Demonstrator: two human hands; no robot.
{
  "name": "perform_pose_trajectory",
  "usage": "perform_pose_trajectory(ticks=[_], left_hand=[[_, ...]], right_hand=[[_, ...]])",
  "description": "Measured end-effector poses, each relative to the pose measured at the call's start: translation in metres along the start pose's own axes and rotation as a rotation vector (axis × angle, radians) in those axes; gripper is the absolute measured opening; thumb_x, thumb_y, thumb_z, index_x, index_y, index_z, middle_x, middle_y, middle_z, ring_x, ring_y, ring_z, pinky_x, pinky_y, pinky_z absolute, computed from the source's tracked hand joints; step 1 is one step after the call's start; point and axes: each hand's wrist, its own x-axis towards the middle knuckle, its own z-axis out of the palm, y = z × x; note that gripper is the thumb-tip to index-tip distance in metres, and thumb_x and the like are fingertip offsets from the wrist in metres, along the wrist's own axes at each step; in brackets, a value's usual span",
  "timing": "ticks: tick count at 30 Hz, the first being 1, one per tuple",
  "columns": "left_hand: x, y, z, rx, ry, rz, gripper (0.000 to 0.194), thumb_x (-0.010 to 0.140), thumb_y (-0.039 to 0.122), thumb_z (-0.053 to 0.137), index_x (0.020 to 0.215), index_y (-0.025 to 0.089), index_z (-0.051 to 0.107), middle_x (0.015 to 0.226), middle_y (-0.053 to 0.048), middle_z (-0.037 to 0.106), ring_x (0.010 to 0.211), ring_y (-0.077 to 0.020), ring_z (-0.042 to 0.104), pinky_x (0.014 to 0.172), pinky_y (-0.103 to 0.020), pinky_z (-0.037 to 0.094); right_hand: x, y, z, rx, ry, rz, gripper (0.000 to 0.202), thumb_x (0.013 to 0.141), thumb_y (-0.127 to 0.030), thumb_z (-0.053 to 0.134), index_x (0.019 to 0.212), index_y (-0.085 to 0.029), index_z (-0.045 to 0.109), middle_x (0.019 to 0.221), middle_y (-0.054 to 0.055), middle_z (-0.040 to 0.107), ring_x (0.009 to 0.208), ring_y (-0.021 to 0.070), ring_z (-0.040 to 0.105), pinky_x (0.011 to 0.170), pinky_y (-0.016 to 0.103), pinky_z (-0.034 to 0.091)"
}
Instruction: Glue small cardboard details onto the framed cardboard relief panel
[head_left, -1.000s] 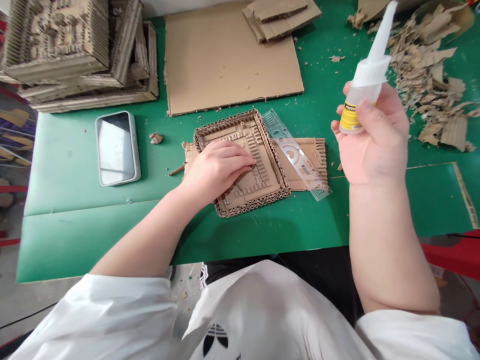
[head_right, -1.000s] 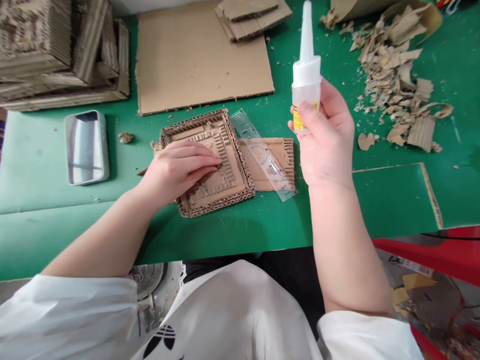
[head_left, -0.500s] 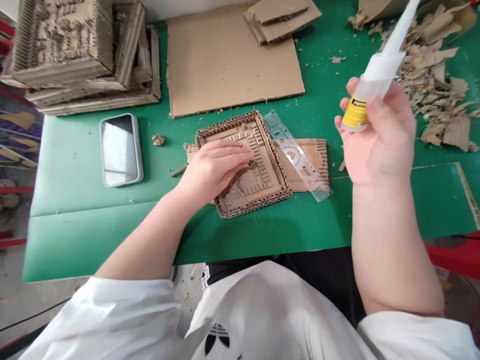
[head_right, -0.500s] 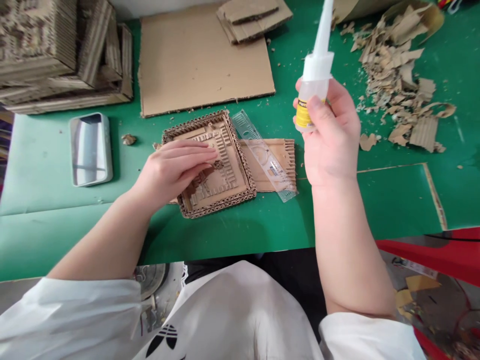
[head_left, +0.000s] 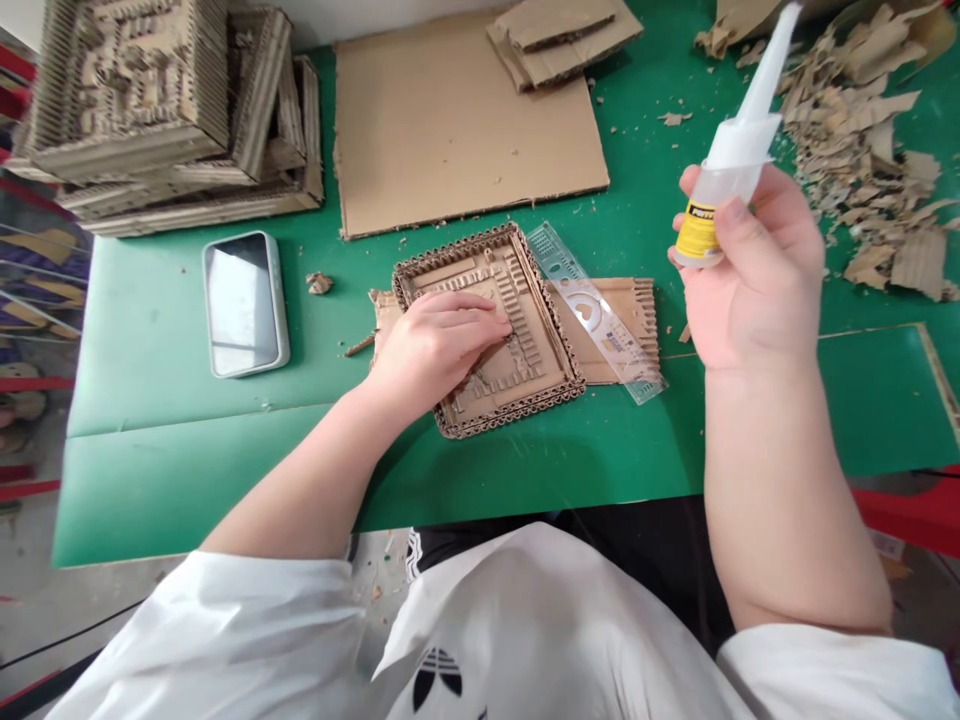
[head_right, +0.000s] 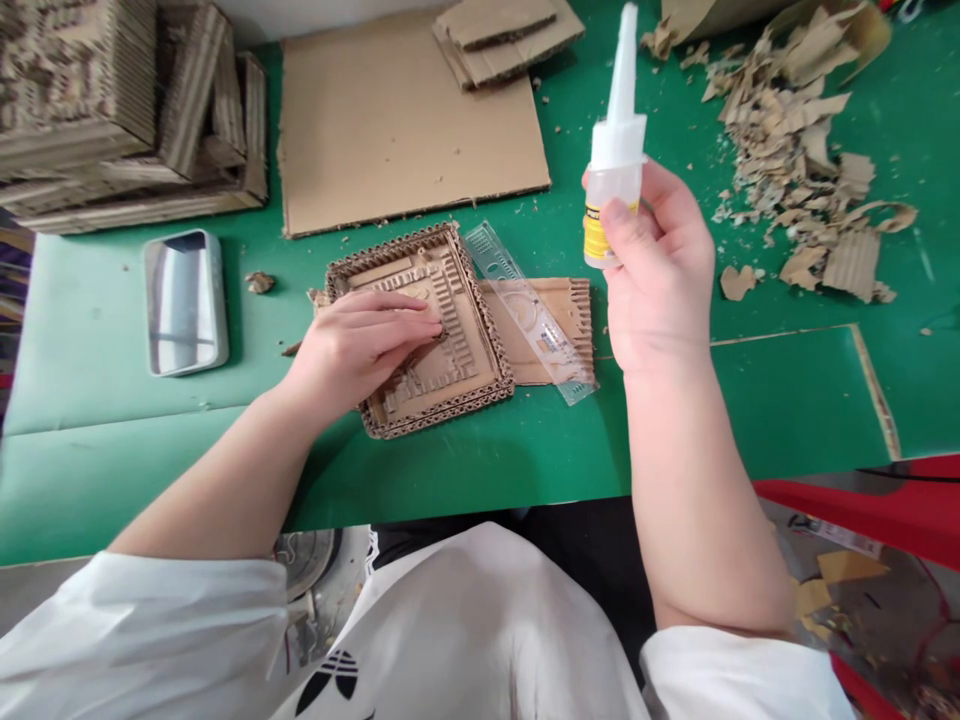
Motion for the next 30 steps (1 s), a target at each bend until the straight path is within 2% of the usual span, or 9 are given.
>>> perform_pose_trajectory(ticks=[3, 7, 11, 14, 17, 21, 24, 30], left_hand=[[0.0, 0.0, -0.001, -0.004, -0.002, -0.019, 0.014, 0.087, 0.017, 0.056, 0.093, 0.017, 0.069, 0.091, -0.005, 0.075, 0.098, -0.0197, 0.068, 0.083, -0.033, 0.055], [0.001, 0.002, -0.005, -0.012, -0.018, -0.035, 0.019, 0.086, 0.018, 0.057, 0.103, 0.016, 0.066, 0.094, -0.006, 0.073, 0.099, -0.0201, 0.065, 0.087, -0.035, 0.054], [0.002, 0.004, -0.006, 0.043, -0.018, -0.032, 0.018, 0.088, 0.019, 0.055, 0.101, 0.018, 0.068, 0.092, -0.007, 0.071, 0.089, -0.019, 0.063, 0.079, -0.035, 0.054], [0.002, 0.005, -0.004, 0.075, -0.034, 0.031, 0.02, 0.088, 0.015, 0.052, 0.102, 0.016, 0.068, 0.089, -0.008, 0.069, 0.086, -0.0188, 0.061, 0.076, -0.034, 0.053], [0.002, 0.006, -0.003, 0.102, -0.07, 0.058, 0.026, 0.089, 0.011, 0.047, 0.105, 0.016, 0.066, 0.092, -0.009, 0.068, 0.089, -0.0199, 0.06, 0.077, -0.036, 0.052], [0.002, 0.007, -0.004, 0.123, -0.118, 0.041, 0.026, 0.09, 0.012, 0.045, 0.105, 0.018, 0.066, 0.096, -0.009, 0.069, 0.093, -0.0217, 0.06, 0.079, -0.039, 0.052], [0.003, 0.008, -0.005, 0.14, -0.146, 0.046, 0.025, 0.091, 0.014, 0.045, 0.104, 0.018, 0.066, 0.097, -0.009, 0.069, 0.094, -0.0222, 0.06, 0.08, -0.039, 0.051], [0.003, 0.008, -0.003, 0.101, -0.137, 0.024, 0.027, 0.093, 0.017, 0.043, 0.103, 0.02, 0.068, 0.097, -0.008, 0.07, 0.095, -0.0215, 0.06, 0.08, -0.039, 0.05]], right_hand=[[0.003, 0.01, -0.002, -0.037, 0.028, -0.027, 0.045, 0.086, -0.049, 0.048, 0.128, -0.035, 0.042, 0.13, 0.004, 0.056, 0.11, 0.0244, 0.059, 0.083, 0.044, 0.051], [0.006, 0.02, -0.004, -0.03, 0.145, -0.089, 0.043, 0.081, -0.036, 0.061, 0.119, -0.028, 0.045, 0.124, 0.007, 0.058, 0.11, 0.0253, 0.059, 0.087, 0.044, 0.05], [0.005, 0.018, -0.003, -0.21, 0.209, -0.015, 0.041, 0.074, -0.029, 0.069, 0.109, -0.024, 0.046, 0.117, 0.007, 0.061, 0.104, 0.0236, 0.062, 0.082, 0.041, 0.051], [0.004, 0.015, 0.0, -0.373, 0.203, 0.045, 0.041, 0.073, -0.026, 0.07, 0.107, -0.023, 0.047, 0.111, 0.006, 0.064, 0.095, 0.0219, 0.063, 0.073, 0.037, 0.052], [0.004, 0.015, 0.003, -0.437, 0.166, 0.065, 0.038, 0.075, -0.028, 0.068, 0.107, -0.024, 0.049, 0.11, 0.005, 0.065, 0.093, 0.0209, 0.064, 0.069, 0.035, 0.052], [0.003, 0.015, 0.005, -0.453, 0.131, 0.085, 0.035, 0.078, -0.035, 0.066, 0.108, -0.027, 0.049, 0.113, 0.005, 0.064, 0.096, 0.0224, 0.063, 0.072, 0.038, 0.054], [0.003, 0.014, 0.005, -0.453, 0.119, 0.091, 0.036, 0.078, -0.034, 0.067, 0.109, -0.028, 0.05, 0.113, 0.004, 0.065, 0.098, 0.0232, 0.063, 0.073, 0.04, 0.055], [0.004, 0.02, 0.005, -0.452, 0.106, 0.056, 0.04, 0.075, -0.037, 0.07, 0.109, -0.028, 0.05, 0.112, 0.004, 0.066, 0.096, 0.0241, 0.063, 0.07, 0.041, 0.055]])
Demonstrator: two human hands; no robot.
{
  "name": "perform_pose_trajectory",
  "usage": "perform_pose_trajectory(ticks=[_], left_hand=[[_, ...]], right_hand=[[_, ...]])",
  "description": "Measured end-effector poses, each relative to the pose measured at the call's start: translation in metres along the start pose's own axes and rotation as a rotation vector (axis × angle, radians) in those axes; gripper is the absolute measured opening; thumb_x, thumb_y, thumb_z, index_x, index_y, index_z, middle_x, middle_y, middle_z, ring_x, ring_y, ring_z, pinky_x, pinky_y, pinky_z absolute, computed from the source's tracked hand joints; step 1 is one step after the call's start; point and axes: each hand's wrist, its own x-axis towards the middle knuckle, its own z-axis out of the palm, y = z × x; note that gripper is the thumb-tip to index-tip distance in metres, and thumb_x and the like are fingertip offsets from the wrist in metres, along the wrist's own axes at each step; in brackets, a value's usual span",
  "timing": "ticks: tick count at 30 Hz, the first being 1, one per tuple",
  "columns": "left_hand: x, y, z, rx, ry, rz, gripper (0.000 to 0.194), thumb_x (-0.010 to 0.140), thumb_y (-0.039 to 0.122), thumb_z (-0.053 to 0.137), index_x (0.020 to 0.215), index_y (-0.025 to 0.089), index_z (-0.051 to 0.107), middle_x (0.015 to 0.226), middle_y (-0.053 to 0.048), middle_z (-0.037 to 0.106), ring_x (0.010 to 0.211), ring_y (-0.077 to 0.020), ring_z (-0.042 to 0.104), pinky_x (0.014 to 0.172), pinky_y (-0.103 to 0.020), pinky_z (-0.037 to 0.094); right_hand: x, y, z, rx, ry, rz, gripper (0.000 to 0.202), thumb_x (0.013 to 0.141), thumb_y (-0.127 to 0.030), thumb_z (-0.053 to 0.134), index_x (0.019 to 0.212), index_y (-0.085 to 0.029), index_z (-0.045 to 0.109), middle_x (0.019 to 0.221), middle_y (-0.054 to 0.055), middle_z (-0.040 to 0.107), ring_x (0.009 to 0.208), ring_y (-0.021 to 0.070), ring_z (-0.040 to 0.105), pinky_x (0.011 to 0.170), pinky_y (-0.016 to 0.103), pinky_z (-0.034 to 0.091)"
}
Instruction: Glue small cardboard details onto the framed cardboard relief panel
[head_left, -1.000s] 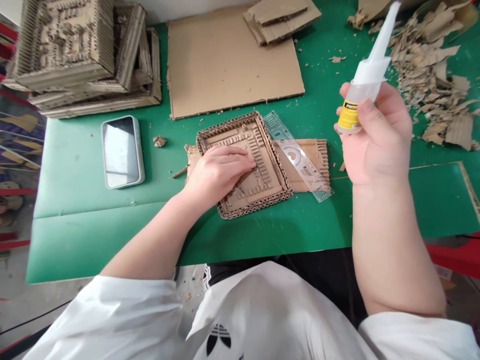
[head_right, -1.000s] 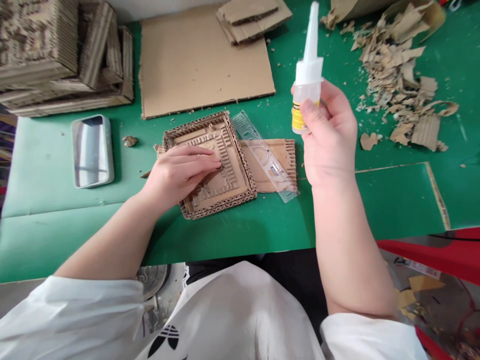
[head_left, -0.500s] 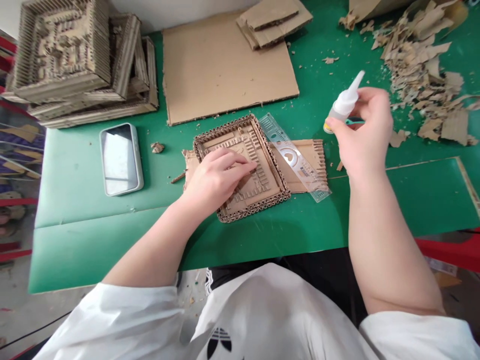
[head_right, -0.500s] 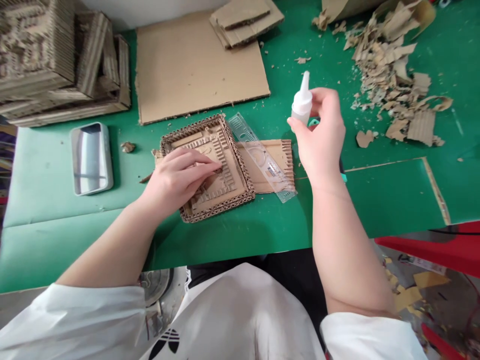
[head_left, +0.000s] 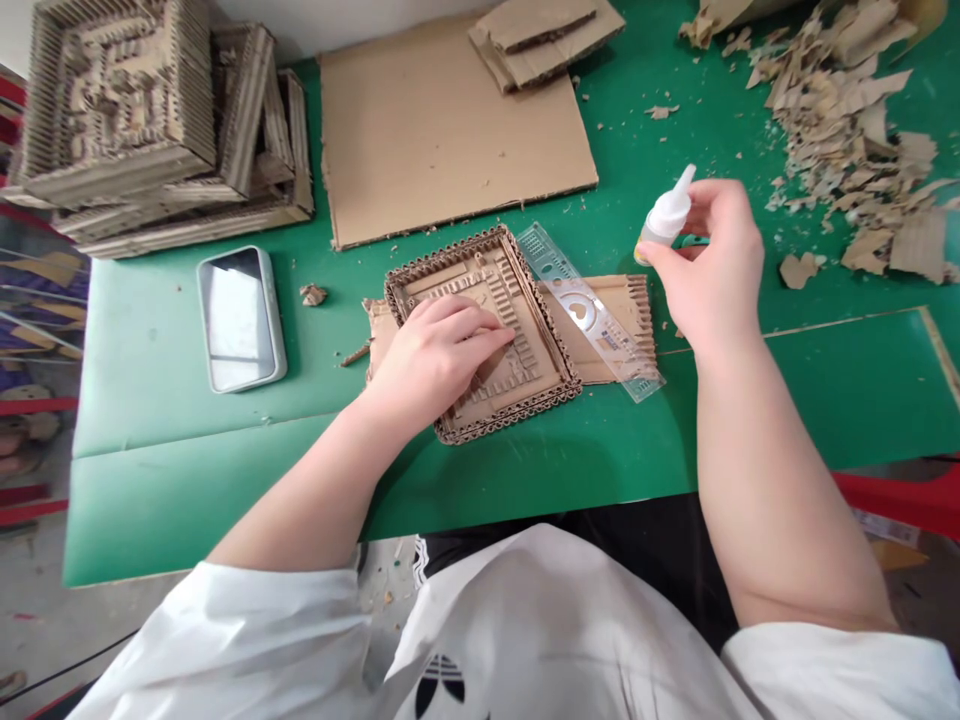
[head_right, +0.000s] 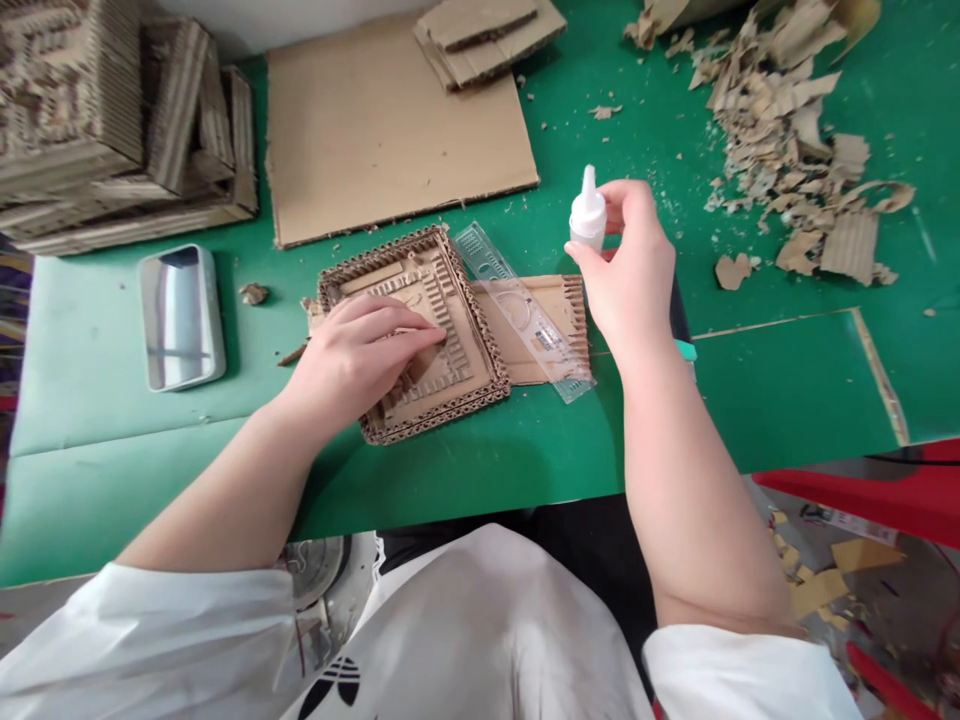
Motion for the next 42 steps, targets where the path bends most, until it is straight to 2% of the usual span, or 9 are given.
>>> perform_pose_trajectory(ticks=[8, 19, 23, 25, 27, 30, 32, 37, 42], left_hand=[[0.0, -0.001, 0.003, -0.013, 0.037, -0.027, 0.026, 0.092, 0.018, 0.045, 0.097, 0.023, 0.07, 0.087, -0.006, 0.07, 0.091, -0.0193, 0.062, 0.08, -0.036, 0.05], [-0.001, -0.003, 0.002, 0.004, 0.084, -0.012, 0.018, 0.089, 0.018, 0.053, 0.098, 0.022, 0.068, 0.086, -0.003, 0.073, 0.094, -0.0179, 0.066, 0.083, -0.034, 0.049], [-0.002, -0.004, 0.001, 0.022, 0.114, 0.021, 0.013, 0.087, 0.018, 0.056, 0.093, 0.021, 0.068, 0.087, -0.002, 0.074, 0.094, -0.0182, 0.067, 0.083, -0.034, 0.05], [-0.002, -0.003, -0.001, 0.026, 0.109, 0.03, 0.012, 0.088, 0.019, 0.056, 0.091, 0.021, 0.067, 0.085, -0.001, 0.074, 0.094, -0.0187, 0.067, 0.083, -0.034, 0.05], [-0.002, -0.002, -0.003, 0.016, 0.1, 0.026, 0.012, 0.088, 0.019, 0.055, 0.09, 0.021, 0.067, 0.086, -0.001, 0.075, 0.095, -0.0192, 0.067, 0.082, -0.034, 0.05], [-0.003, -0.001, -0.007, -0.036, 0.103, -0.015, 0.014, 0.087, 0.018, 0.054, 0.093, 0.02, 0.067, 0.094, -0.003, 0.074, 0.097, -0.0194, 0.066, 0.082, -0.034, 0.05], [-0.003, -0.001, -0.008, -0.057, 0.124, -0.067, 0.016, 0.087, 0.018, 0.053, 0.097, 0.019, 0.066, 0.097, -0.005, 0.073, 0.094, -0.0193, 0.066, 0.081, -0.034, 0.05], [-0.006, -0.005, -0.006, 0.024, 0.242, -0.195, 0.02, 0.086, 0.02, 0.053, 0.101, 0.019, 0.065, 0.096, -0.006, 0.071, 0.087, -0.02, 0.064, 0.077, -0.035, 0.051], [-0.006, -0.01, -0.001, 0.02, 0.472, -0.34, 0.024, 0.087, 0.015, 0.048, 0.103, 0.02, 0.064, 0.102, -0.006, 0.068, 0.096, -0.0175, 0.063, 0.084, -0.034, 0.051]], right_hand=[[0.002, 0.015, 0.004, 0.078, -0.012, -0.056, 0.045, 0.08, -0.049, 0.062, 0.115, -0.029, 0.045, 0.112, 0.006, 0.066, 0.094, 0.0238, 0.063, 0.074, 0.042, 0.053], [-0.002, 0.006, 0.003, 0.088, -0.026, -0.009, 0.06, 0.075, -0.047, 0.067, 0.124, -0.028, 0.039, 0.116, 0.009, 0.06, 0.103, 0.0263, 0.059, 0.082, 0.045, 0.052], [-0.006, -0.012, -0.006, 0.129, 0.191, -0.073, 0.063, 0.076, -0.041, 0.067, 0.131, -0.027, 0.037, 0.125, 0.009, 0.052, 0.111, 0.0268, 0.055, 0.088, 0.046, 0.049], [-0.011, -0.024, -0.012, 0.152, 0.389, -0.144, 0.044, 0.084, -0.035, 0.058, 0.126, -0.029, 0.044, 0.124, 0.006, 0.053, 0.112, 0.0239, 0.055, 0.092, 0.042, 0.048], [-0.019, -0.036, -0.015, 0.159, 0.441, -0.216, 0.026, 0.091, -0.032, 0.047, 0.117, -0.032, 0.052, 0.117, 0.002, 0.057, 0.108, 0.0206, 0.057, 0.092, 0.039, 0.048], [-0.031, -0.051, -0.011, 0.089, 0.301, -0.49, 0.027, 0.091, -0.021, 0.041, 0.102, -0.034, 0.063, 0.098, 0.0, 0.065, 0.098, 0.0205, 0.062, 0.088, 0.041, 0.051], [-0.038, -0.06, -0.003, 0.023, 0.111, -0.643, 0.033, 0.088, -0.015, 0.04, 0.098, -0.032, 0.067, 0.094, 0.001, 0.069, 0.096, 0.0226, 0.062, 0.087, 0.045, 0.052], [-0.051, -0.074, 0.017, -0.144, -0.357, -0.752, 0.038, 0.088, -0.01, 0.039, 0.113, -0.018, 0.066, 0.115, 0.005, 0.068, 0.119, 0.0253, 0.054, 0.101, 0.047, 0.048], [-0.059, -0.076, 0.02, -0.267, -0.554, -0.766, 0.041, 0.091, -0.026, 0.045, 0.129, -0.013, 0.054, 0.135, 0.007, 0.055, 0.137, 0.0291, 0.037, 0.113, 0.055, 0.033]])
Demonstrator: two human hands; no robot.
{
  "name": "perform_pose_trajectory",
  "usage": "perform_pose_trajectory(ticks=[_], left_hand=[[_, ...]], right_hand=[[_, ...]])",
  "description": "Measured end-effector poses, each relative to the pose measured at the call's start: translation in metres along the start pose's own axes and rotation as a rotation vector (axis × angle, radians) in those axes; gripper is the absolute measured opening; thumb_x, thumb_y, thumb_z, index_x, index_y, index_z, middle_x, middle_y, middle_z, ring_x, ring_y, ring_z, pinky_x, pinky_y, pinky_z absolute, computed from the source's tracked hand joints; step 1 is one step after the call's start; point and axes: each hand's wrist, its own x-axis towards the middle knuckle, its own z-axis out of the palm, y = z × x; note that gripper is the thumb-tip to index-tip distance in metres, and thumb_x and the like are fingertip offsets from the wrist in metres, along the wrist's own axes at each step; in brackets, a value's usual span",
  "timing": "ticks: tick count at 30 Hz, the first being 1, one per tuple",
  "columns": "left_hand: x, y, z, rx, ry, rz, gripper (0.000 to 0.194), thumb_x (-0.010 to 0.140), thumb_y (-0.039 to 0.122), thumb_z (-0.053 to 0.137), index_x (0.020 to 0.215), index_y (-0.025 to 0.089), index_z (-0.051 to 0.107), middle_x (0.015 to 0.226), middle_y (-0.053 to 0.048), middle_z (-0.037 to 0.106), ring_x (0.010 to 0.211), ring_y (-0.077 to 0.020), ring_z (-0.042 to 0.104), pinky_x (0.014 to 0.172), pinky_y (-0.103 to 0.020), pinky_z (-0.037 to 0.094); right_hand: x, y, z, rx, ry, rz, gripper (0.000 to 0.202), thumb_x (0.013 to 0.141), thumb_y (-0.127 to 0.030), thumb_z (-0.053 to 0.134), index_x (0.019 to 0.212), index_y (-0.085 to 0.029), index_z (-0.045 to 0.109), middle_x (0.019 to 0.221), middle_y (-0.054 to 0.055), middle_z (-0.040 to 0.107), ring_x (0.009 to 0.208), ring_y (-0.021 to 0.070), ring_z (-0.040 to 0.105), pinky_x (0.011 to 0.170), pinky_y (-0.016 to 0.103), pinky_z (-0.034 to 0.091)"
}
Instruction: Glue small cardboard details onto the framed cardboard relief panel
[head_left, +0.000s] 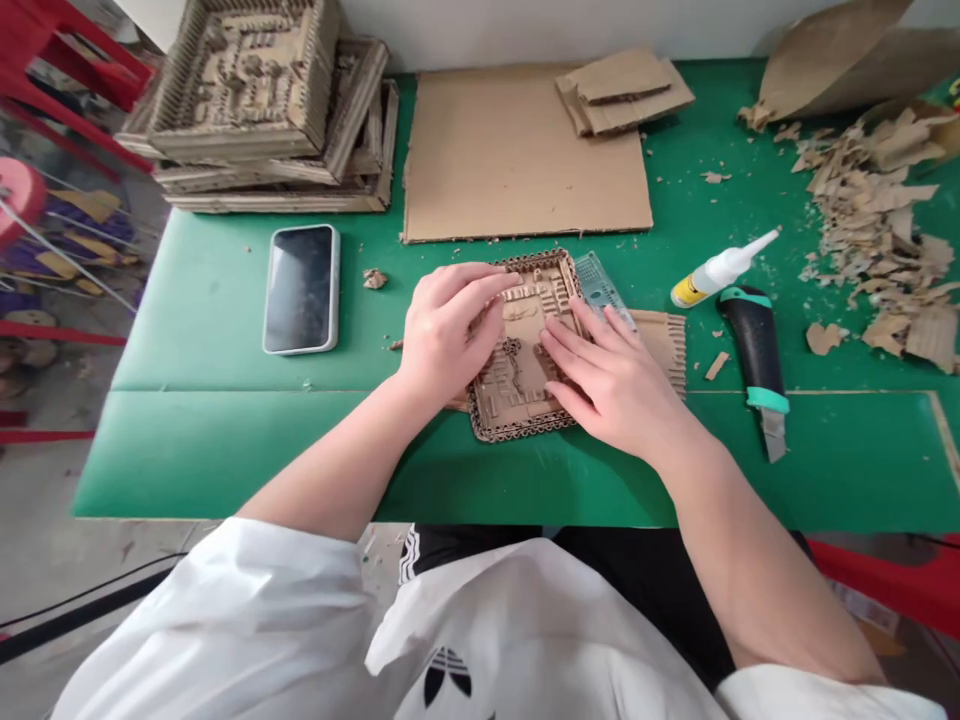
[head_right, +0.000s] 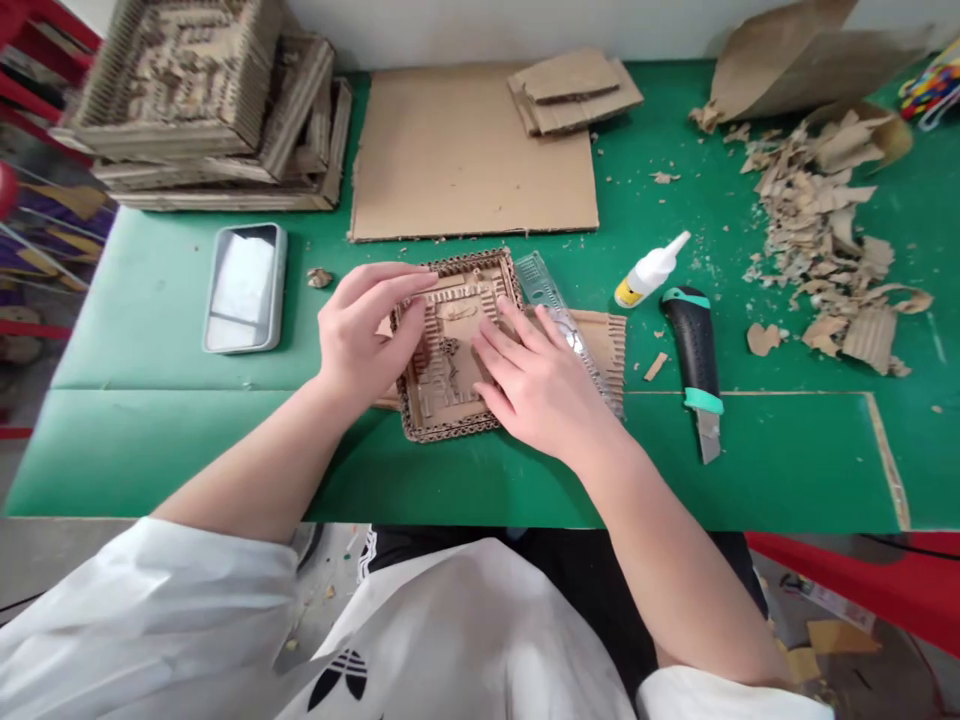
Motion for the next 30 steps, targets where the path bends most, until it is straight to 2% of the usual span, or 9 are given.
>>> perform_pose_trajectory(ticks=[5, 12, 16, 18, 21, 24, 30], left_hand=[[-0.001, -0.008, 0.006, 0.026, 0.076, -0.078, 0.027, 0.089, 0.013, 0.043, 0.103, 0.02, 0.064, 0.097, -0.004, 0.068, 0.091, -0.0155, 0.063, 0.084, -0.032, 0.051], [-0.002, -0.012, 0.007, 0.055, 0.096, -0.099, 0.031, 0.088, 0.011, 0.04, 0.103, 0.022, 0.063, 0.094, -0.003, 0.068, 0.089, -0.0156, 0.062, 0.082, -0.033, 0.05], [-0.001, -0.01, 0.006, 0.044, 0.097, -0.069, 0.03, 0.087, 0.01, 0.041, 0.101, 0.021, 0.064, 0.094, -0.003, 0.069, 0.089, -0.0157, 0.062, 0.082, -0.034, 0.05], [-0.001, -0.009, 0.005, 0.032, 0.102, -0.045, 0.028, 0.086, 0.01, 0.042, 0.098, 0.021, 0.065, 0.093, -0.003, 0.069, 0.088, -0.0155, 0.062, 0.082, -0.033, 0.05], [-0.001, -0.009, 0.005, 0.029, 0.094, -0.044, 0.028, 0.086, 0.01, 0.042, 0.097, 0.021, 0.065, 0.094, -0.003, 0.069, 0.088, -0.0156, 0.062, 0.081, -0.033, 0.05], [-0.001, -0.009, 0.005, 0.027, 0.095, -0.045, 0.028, 0.086, 0.009, 0.042, 0.097, 0.021, 0.066, 0.094, -0.003, 0.07, 0.088, -0.0158, 0.062, 0.081, -0.033, 0.05], [-0.002, -0.011, 0.007, -0.001, 0.105, -0.02, 0.029, 0.083, 0.007, 0.044, 0.097, 0.02, 0.067, 0.093, -0.003, 0.07, 0.086, -0.0156, 0.062, 0.08, -0.032, 0.05]], right_hand=[[0.0, -0.004, 0.001, -0.024, -0.078, -0.009, 0.05, 0.091, -0.039, 0.046, 0.134, -0.015, 0.049, 0.138, 0.01, 0.05, 0.137, 0.0312, 0.036, 0.112, 0.062, 0.028], [0.0, -0.004, 0.003, -0.067, -0.1, -0.017, 0.045, 0.094, -0.034, 0.041, 0.132, -0.014, 0.05, 0.135, 0.01, 0.053, 0.134, 0.03, 0.04, 0.111, 0.063, 0.028], [0.0, -0.003, 0.003, -0.05, -0.12, 0.002, 0.043, 0.095, -0.032, 0.039, 0.133, -0.015, 0.049, 0.136, 0.007, 0.053, 0.136, 0.0296, 0.038, 0.112, 0.064, 0.026], [-0.001, -0.001, 0.002, -0.019, -0.105, 0.016, 0.045, 0.094, -0.034, 0.04, 0.135, -0.017, 0.047, 0.136, 0.005, 0.053, 0.138, 0.0295, 0.035, 0.112, 0.064, 0.025], [-0.003, 0.002, 0.0, -0.008, -0.005, 0.043, 0.055, 0.091, -0.043, 0.045, 0.139, -0.019, 0.041, 0.14, 0.006, 0.049, 0.14, 0.0303, 0.03, 0.112, 0.061, 0.026], [-0.004, 0.003, 0.001, -0.054, 0.037, 0.036, 0.059, 0.088, -0.05, 0.047, 0.136, -0.017, 0.046, 0.142, 0.009, 0.047, 0.139, 0.0324, 0.03, 0.112, 0.059, 0.028], [-0.003, -0.001, 0.006, -0.134, -0.028, -0.008, 0.056, 0.089, -0.052, 0.044, 0.125, -0.011, 0.057, 0.136, 0.011, 0.053, 0.137, 0.0342, 0.035, 0.111, 0.059, 0.028]])
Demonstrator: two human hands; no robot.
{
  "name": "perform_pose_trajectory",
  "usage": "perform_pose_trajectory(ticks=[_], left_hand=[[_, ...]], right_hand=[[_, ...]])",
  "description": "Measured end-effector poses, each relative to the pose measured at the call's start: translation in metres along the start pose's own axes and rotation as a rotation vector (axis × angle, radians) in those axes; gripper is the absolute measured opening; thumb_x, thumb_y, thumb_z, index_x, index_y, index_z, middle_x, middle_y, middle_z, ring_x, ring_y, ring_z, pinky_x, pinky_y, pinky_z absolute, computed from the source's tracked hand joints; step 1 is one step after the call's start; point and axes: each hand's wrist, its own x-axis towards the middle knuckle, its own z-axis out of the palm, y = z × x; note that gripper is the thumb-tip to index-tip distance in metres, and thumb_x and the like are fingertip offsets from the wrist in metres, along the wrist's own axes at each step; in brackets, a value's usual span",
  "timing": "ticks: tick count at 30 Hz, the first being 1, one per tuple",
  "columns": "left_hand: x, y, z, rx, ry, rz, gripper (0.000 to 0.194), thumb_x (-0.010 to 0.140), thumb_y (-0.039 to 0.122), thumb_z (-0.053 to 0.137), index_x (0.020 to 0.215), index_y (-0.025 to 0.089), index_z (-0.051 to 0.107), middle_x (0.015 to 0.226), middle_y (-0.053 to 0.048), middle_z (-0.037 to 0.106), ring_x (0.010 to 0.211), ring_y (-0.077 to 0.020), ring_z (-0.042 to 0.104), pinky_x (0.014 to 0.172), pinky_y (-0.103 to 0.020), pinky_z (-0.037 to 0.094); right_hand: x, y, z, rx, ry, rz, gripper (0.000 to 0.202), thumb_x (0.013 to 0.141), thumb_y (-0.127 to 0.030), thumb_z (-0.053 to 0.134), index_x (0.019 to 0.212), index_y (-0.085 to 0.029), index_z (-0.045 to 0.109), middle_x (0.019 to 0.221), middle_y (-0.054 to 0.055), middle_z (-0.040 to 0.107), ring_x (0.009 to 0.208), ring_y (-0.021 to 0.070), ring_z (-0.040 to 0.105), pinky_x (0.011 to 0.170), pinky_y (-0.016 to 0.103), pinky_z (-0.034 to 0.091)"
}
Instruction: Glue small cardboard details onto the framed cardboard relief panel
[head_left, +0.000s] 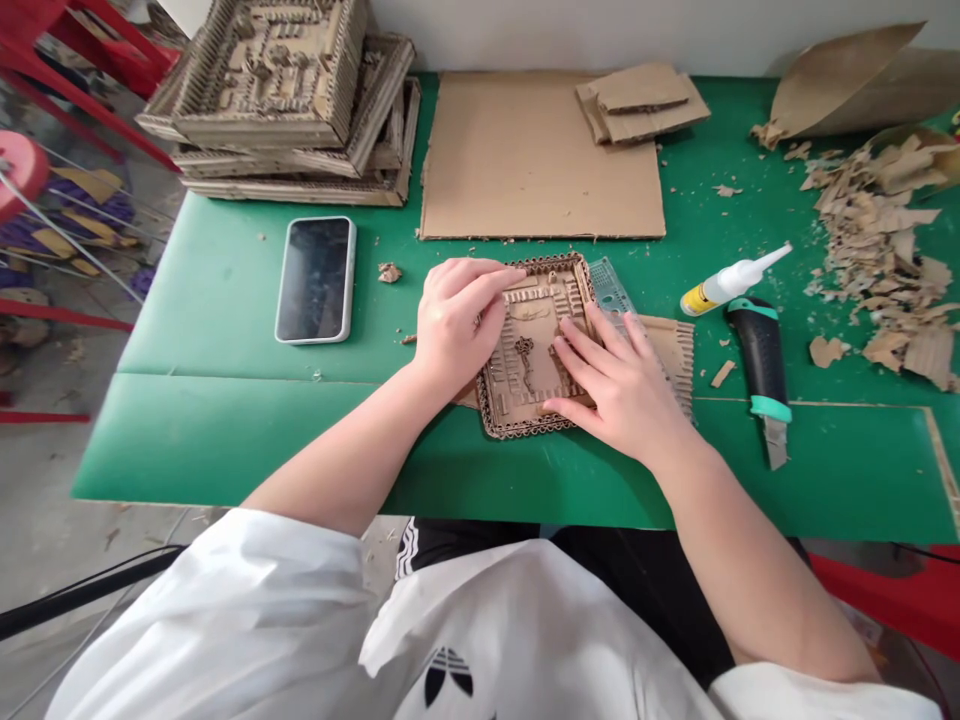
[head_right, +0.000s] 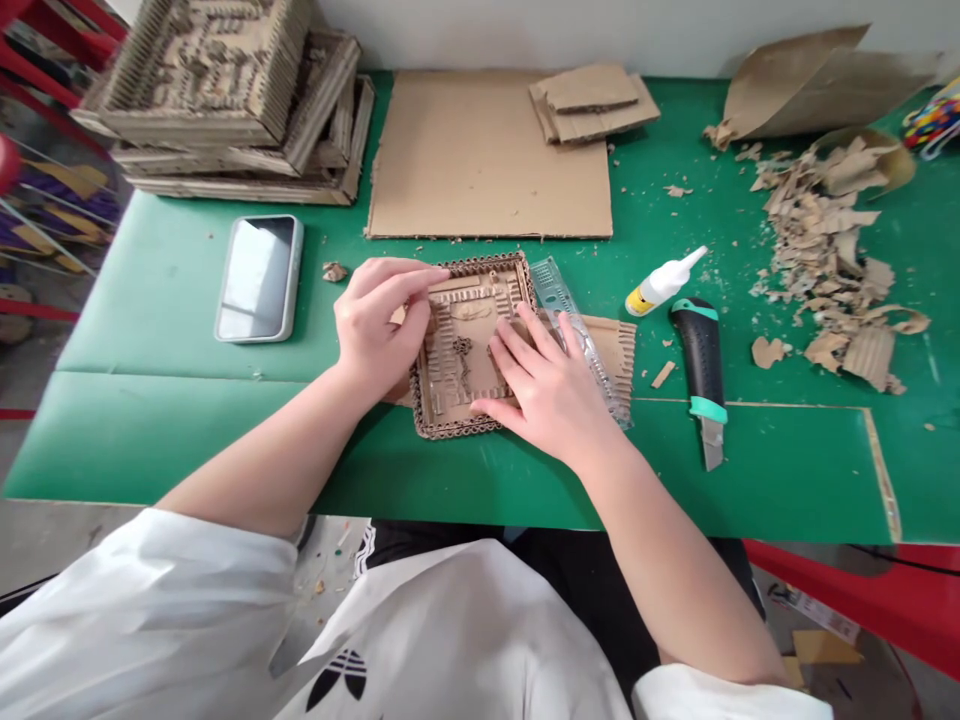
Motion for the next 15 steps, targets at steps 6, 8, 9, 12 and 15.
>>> perform_pose_trajectory(ticks=[6, 8, 9, 12, 15], left_hand=[[-0.0005, -0.0007, 0.0027, -0.041, 0.022, 0.045, 0.027, 0.084, 0.007, 0.045, 0.096, 0.019, 0.067, 0.093, -0.003, 0.07, 0.086, -0.0151, 0.062, 0.08, -0.031, 0.049], [-0.0003, -0.0007, 0.0034, -0.049, 0.025, 0.059, 0.027, 0.084, 0.007, 0.046, 0.096, 0.019, 0.067, 0.092, -0.003, 0.071, 0.086, -0.0153, 0.062, 0.08, -0.031, 0.048], [-0.0002, -0.0006, 0.0037, -0.048, 0.022, 0.063, 0.026, 0.084, 0.007, 0.046, 0.095, 0.018, 0.067, 0.092, -0.003, 0.071, 0.086, -0.0154, 0.063, 0.08, -0.031, 0.048], [0.0, 0.0, 0.004, -0.033, 0.006, 0.061, 0.026, 0.085, 0.008, 0.046, 0.095, 0.018, 0.067, 0.091, -0.003, 0.071, 0.084, -0.0156, 0.062, 0.079, -0.031, 0.048], [-0.0005, 0.0, 0.0042, -0.015, -0.014, 0.055, 0.026, 0.085, 0.009, 0.046, 0.095, 0.018, 0.068, 0.091, -0.003, 0.071, 0.084, -0.0159, 0.062, 0.08, -0.032, 0.048]], right_hand=[[0.0015, -0.0025, -0.001, -0.008, -0.023, 0.02, 0.052, 0.091, -0.049, 0.044, 0.122, -0.011, 0.059, 0.134, 0.011, 0.055, 0.136, 0.0352, 0.036, 0.11, 0.061, 0.028], [0.0024, -0.0029, -0.0013, -0.001, -0.023, 0.035, 0.049, 0.091, -0.047, 0.044, 0.121, -0.012, 0.061, 0.133, 0.011, 0.057, 0.135, 0.0351, 0.037, 0.11, 0.061, 0.028], [0.0028, -0.003, -0.0013, 0.002, -0.021, 0.041, 0.048, 0.091, -0.046, 0.045, 0.12, -0.012, 0.061, 0.132, 0.011, 0.057, 0.135, 0.035, 0.037, 0.11, 0.06, 0.028], [0.0033, -0.003, -0.0006, 0.008, -0.015, 0.048, 0.046, 0.091, -0.044, 0.046, 0.119, -0.012, 0.062, 0.131, 0.011, 0.058, 0.135, 0.0348, 0.038, 0.109, 0.06, 0.029], [0.0027, -0.0023, 0.0005, 0.012, -0.004, 0.047, 0.045, 0.091, -0.043, 0.045, 0.119, -0.012, 0.062, 0.13, 0.01, 0.059, 0.134, 0.0349, 0.038, 0.109, 0.061, 0.029]])
